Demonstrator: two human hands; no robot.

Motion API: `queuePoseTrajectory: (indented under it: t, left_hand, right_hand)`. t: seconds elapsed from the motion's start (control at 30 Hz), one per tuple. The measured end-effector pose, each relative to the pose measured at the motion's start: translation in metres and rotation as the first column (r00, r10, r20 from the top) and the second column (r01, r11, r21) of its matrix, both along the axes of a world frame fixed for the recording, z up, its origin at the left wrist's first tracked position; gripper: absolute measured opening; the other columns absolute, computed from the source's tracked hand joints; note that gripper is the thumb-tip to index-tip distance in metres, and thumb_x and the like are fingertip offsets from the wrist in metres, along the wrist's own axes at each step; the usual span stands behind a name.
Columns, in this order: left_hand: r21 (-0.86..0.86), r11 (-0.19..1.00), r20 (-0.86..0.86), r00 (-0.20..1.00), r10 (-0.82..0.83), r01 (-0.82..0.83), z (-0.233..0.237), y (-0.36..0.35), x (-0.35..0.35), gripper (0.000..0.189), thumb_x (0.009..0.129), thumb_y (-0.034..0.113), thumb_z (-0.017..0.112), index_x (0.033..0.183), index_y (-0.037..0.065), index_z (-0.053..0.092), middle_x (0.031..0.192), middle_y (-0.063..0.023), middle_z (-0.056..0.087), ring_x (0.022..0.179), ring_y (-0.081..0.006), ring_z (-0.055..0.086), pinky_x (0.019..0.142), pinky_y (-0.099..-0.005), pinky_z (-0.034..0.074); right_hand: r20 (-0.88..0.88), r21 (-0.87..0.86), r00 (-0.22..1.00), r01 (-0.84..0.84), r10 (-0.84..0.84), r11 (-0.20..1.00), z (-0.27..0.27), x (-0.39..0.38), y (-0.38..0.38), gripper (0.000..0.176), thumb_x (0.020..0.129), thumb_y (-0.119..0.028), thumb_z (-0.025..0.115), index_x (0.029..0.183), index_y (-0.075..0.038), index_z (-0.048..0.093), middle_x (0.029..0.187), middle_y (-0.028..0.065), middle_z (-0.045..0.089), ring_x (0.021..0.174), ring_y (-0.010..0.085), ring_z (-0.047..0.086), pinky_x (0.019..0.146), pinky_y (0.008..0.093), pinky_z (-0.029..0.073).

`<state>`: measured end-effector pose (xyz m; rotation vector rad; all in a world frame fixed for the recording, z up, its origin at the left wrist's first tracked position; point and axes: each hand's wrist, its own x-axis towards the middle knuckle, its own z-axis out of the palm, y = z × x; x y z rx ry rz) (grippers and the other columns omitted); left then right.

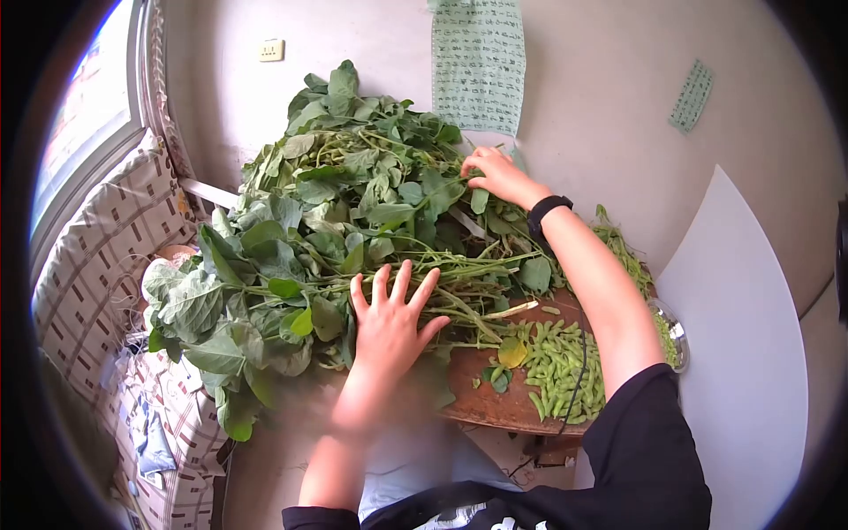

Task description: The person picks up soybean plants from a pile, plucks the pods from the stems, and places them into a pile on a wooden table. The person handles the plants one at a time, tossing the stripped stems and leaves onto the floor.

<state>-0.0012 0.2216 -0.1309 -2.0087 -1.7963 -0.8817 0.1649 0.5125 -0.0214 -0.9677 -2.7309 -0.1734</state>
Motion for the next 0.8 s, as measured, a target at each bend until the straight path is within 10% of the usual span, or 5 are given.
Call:
queuePoseTrajectory:
  t: [0.2, 0.3, 0.57, 0.8]
  left_hand:
    - [0.009, 1.0, -0.017, 1.0, 0.008, -0.007, -0.001, -0.002, 0.0, 0.063, 0.086, 0.054, 0.059, 0.142, 0.028, 0.045, 0.139, -0.0098, 0.047, 0.127, -0.0318, 0.039, 0.109, -0.0571, 0.02]
    - [0.015, 1.0, -0.013, 1.0, 0.007, -0.006, -0.002, -0.002, 0.001, 0.064, 0.085, 0.053, 0.06, 0.142, 0.028, 0.045, 0.139, -0.0095, 0.047, 0.127, -0.0317, 0.039, 0.109, -0.057, 0.02]
    - [0.024, 1.0, -0.003, 1.0, -0.001, 0.001, -0.002, -0.002, 0.002, 0.062, 0.085, 0.05, 0.062, 0.14, 0.026, 0.047, 0.138, -0.0089, 0.047, 0.127, -0.0299, 0.039, 0.109, -0.0562, 0.02]
    - [-0.004, 0.999, -0.033, 0.999, 0.034, -0.034, 0.0, -0.004, 0.006, 0.063, 0.087, 0.052, 0.059, 0.142, 0.027, 0.044, 0.14, -0.011, 0.047, 0.129, -0.0318, 0.039, 0.11, -0.0594, 0.018]
  right_hand:
    - [-0.178, 0.23, 0.979, -0.06, 0.103, 0.971, 0.016, -0.003, -0.006, 0.011, 0.083, -0.019, 0.068, 0.091, -0.013, 0.063, 0.104, 0.0038, 0.057, 0.11, 0.0262, 0.051, 0.094, 0.0425, 0.037]
    - [-0.385, 0.14, 0.898, -0.171, 0.212, 0.975, 0.048, 0.001, -0.023, 0.012, 0.088, -0.015, 0.062, 0.094, -0.005, 0.061, 0.097, 0.0083, 0.059, 0.091, 0.0259, 0.06, 0.083, 0.0356, 0.047]
    - [-0.753, -0.027, 0.638, -0.273, 0.16, 0.962, 0.124, 0.028, -0.039, 0.024, 0.1, -0.023, 0.053, 0.105, -0.001, 0.055, 0.103, 0.0078, 0.063, 0.101, 0.0168, 0.062, 0.09, 0.03, 0.049]
    - [-0.744, -0.071, 0.661, -0.226, 0.1, 0.972, 0.114, 0.015, -0.079, 0.021, 0.093, -0.005, 0.049, 0.108, 0.005, 0.06, 0.103, 0.0148, 0.067, 0.091, 0.0207, 0.065, 0.083, 0.0346, 0.051]
